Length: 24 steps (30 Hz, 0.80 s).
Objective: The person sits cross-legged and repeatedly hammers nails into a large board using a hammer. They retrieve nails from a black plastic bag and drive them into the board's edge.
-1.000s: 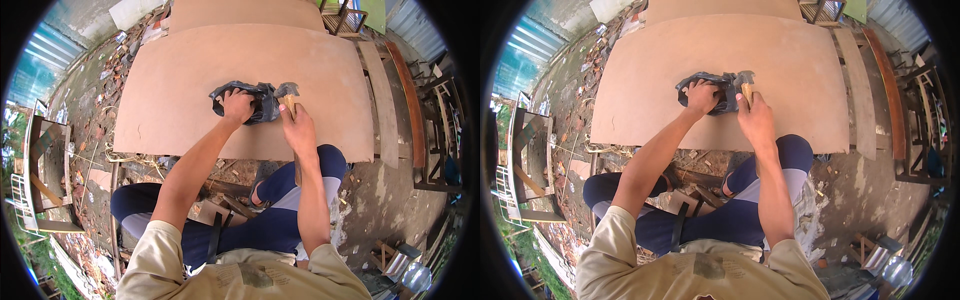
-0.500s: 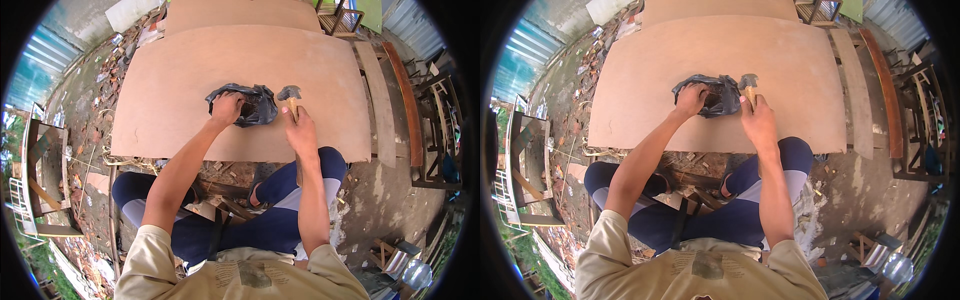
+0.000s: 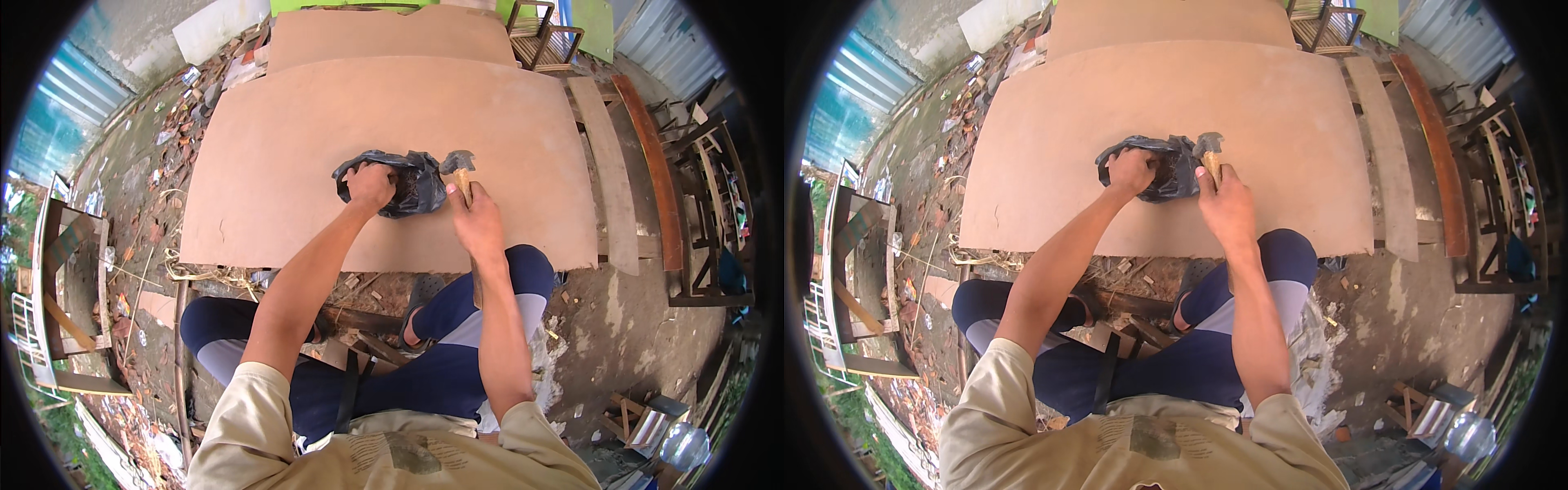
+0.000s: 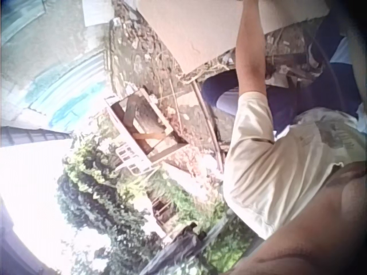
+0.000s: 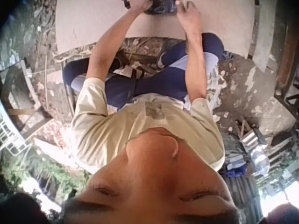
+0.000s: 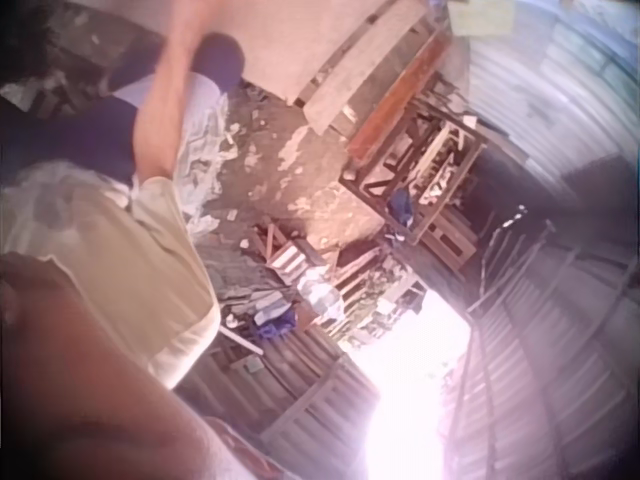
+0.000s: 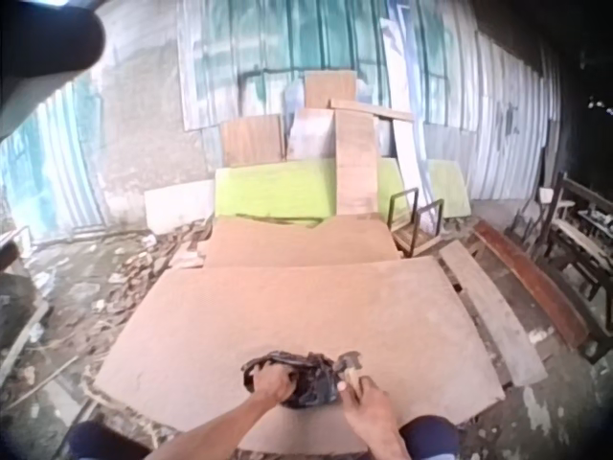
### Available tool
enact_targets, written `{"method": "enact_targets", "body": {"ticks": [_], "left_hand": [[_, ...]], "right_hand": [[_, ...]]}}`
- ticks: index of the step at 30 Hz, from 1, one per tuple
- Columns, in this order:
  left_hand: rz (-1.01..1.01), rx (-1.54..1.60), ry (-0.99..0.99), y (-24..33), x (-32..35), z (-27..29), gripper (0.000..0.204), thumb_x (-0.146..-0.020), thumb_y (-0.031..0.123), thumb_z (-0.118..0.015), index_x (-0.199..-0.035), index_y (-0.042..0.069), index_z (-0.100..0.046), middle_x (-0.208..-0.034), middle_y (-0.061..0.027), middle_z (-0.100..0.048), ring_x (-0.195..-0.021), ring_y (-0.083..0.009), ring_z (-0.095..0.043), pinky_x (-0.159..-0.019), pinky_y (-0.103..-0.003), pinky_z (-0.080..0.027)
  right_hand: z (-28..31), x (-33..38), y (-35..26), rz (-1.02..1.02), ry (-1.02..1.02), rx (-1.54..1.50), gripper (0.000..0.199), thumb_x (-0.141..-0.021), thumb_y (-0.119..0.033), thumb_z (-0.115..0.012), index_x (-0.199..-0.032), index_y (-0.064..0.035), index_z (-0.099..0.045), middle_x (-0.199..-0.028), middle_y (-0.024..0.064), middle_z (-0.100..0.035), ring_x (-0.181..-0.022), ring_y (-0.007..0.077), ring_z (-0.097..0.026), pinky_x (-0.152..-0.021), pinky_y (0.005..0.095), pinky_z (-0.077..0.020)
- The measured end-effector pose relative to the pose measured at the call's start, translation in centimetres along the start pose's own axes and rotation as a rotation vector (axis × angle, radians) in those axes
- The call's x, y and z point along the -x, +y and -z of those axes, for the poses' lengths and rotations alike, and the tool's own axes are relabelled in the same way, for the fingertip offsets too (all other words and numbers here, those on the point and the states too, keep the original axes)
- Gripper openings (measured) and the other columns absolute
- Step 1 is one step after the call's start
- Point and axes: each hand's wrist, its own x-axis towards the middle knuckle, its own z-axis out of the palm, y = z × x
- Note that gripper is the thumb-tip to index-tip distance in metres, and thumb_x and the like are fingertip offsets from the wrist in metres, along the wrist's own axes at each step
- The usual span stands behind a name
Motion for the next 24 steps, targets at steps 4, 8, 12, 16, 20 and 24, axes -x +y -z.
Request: {"method": "enact_targets", "body": {"ticks": [4,8,12,16,20,24], "left_hand": [[0.032,-0.021,-0.074,0.6,-0.2,0.3,0.023,-0.085,0.025,-0.064,-0.104,0.026,-0.078,-0.114,-0.0043,-0.072,-0.123,-0.0309,-0.055,-0.11,-0.058,-0.032],[0.063,-0.004,-0.078,0.6,-0.4,-0.2,0.024,-0.084,0.025,-0.065,-0.104,0.026,-0.078,-0.116,-0.0049,-0.071,-0.124,-0.0307,-0.055,-0.112,-0.059,-0.03],[0.092,-0.025,-0.122,1.1,-0.7,-0.4,0.025,-0.082,0.024,-0.066,-0.104,0.025,-0.078,-0.118,-0.0056,-0.071,-0.124,-0.0306,-0.055,-0.111,-0.058,-0.032],[0.092,-0.011,-0.171,1.9,-0.7,0.1,0.022,-0.082,0.019,-0.064,-0.098,0.022,-0.079,-0.113,-0.0096,-0.071,-0.123,-0.0295,-0.056,-0.111,-0.054,-0.033],[0.087,0.123,-0.228,0.8,-1.3,0.4,0.022,-0.084,0.023,-0.065,-0.101,0.024,-0.079,-0.113,-0.01,-0.072,-0.119,-0.0297,-0.059,-0.11,-0.052,-0.035],[0.011,0.313,-0.12,-1.8,-1.7,-0.1,0.024,-0.087,0.032,-0.069,-0.104,0.017,-0.078,-0.107,-0.0124,-0.074,-0.104,-0.0307,-0.067,-0.095,-0.042,-0.049]], "right_hand": [[0.2,-0.1,-0.1,-0.024,-0.014,-0.003,0.043,-0.099,-0.04,-0.056,-0.099,0.0026,-0.06,-0.078,0.0265,-0.067,-0.077,0.0451,-0.066,-0.071,0.0496,-0.0499],[0.0,-0.2,0.1,-0.024,-0.015,-0.006,0.042,-0.099,-0.04,-0.056,-0.099,0.0026,-0.06,-0.077,0.027,-0.067,-0.077,0.0457,-0.066,-0.07,0.0506,-0.0498],[-0.2,-0.1,0.0,-0.013,0.0,0.003,0.043,-0.098,-0.04,-0.058,-0.096,0.0033,-0.06,-0.08,0.0258,-0.065,-0.076,0.0419,-0.064,-0.07,0.046,-0.0482],[-0.3,-0.3,0.5,-0.024,-0.003,-0.03,0.044,-0.098,-0.041,-0.058,-0.097,0.0033,-0.06,-0.08,0.0261,-0.065,-0.077,0.0427,-0.065,-0.07,0.0466,-0.0484],[-0.1,-0.2,0.4,-0.024,0.003,-0.032,0.045,-0.098,-0.041,-0.058,-0.097,0.0035,-0.06,-0.08,0.0264,-0.065,-0.076,0.0429,-0.065,-0.069,0.0467,-0.0483],[0.0,-0.1,0.4,-0.029,0.002,-0.042,0.045,-0.098,-0.041,-0.059,-0.096,0.0038,-0.06,-0.078,0.0264,-0.064,-0.075,0.0427,-0.064,-0.068,0.0465,-0.048]]}}
